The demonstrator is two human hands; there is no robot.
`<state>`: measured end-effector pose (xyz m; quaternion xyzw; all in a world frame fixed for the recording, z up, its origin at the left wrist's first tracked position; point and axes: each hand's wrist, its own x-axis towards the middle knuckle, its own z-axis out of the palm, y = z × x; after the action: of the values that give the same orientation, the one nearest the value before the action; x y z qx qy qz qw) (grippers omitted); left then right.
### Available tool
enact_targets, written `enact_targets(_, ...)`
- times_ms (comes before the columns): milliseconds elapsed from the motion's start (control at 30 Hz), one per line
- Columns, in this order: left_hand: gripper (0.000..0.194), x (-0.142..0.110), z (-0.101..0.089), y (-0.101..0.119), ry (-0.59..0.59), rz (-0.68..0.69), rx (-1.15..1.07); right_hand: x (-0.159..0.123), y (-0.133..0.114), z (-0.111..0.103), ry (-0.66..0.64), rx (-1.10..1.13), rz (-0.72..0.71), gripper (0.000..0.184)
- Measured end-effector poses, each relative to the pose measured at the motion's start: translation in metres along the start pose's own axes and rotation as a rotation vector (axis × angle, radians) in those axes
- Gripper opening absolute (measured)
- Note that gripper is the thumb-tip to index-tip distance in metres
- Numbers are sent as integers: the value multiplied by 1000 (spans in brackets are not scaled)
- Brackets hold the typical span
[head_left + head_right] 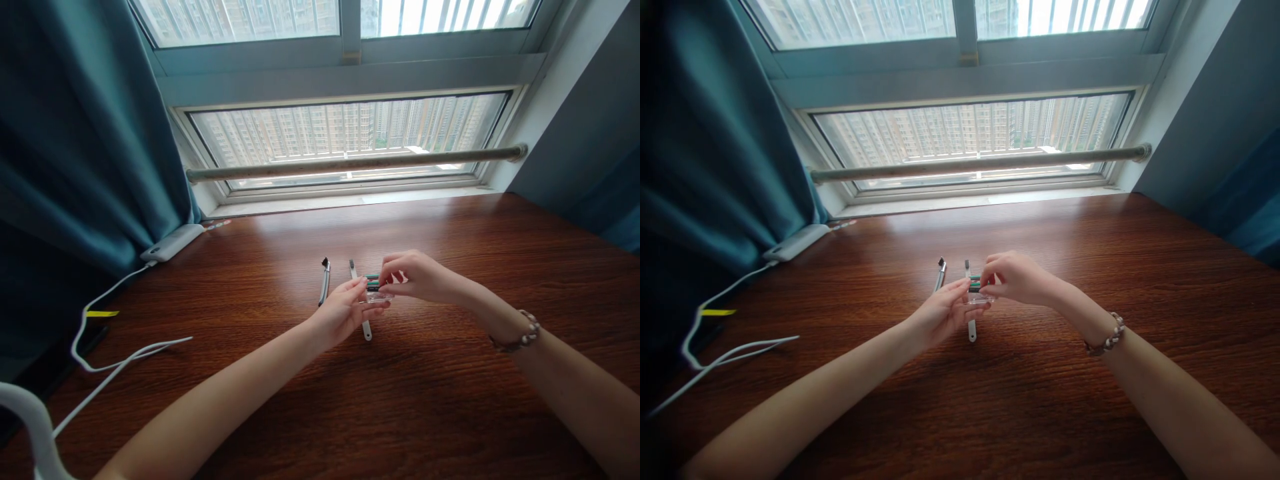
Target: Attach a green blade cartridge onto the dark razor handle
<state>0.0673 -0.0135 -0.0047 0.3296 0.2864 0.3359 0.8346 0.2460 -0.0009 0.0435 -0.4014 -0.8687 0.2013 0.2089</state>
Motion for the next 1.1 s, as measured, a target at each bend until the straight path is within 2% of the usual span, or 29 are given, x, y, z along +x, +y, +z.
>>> enact_targets(100, 21, 1, 1, 0, 59, 8, 46, 1, 11, -3, 115, 351, 273, 16)
enact_targets(167, 22, 5, 1, 0, 90, 12, 74, 1, 19, -2, 133, 626, 460, 21)
enact_targets(233, 22, 12, 3, -1, 93, 7, 96, 1, 29, 2, 119, 838, 581, 21)
enact_targets(367, 22, 33, 6, -3, 90, -25, 141, 0, 48, 9, 119, 961, 723, 19)
enact_targets(533, 26, 60, 11, -5, 160, -93, 190, -2, 72, 10, 170, 987, 793, 13)
enact_targets(733, 23, 73, 17, -10, 183, -64, 253, -3, 88, 15, 212, 1000, 821, 8)
enact_targets(1100, 13, 81, 19, -17, 295, -14, 458, -2, 89, 17, 258, 1015, 854, 7)
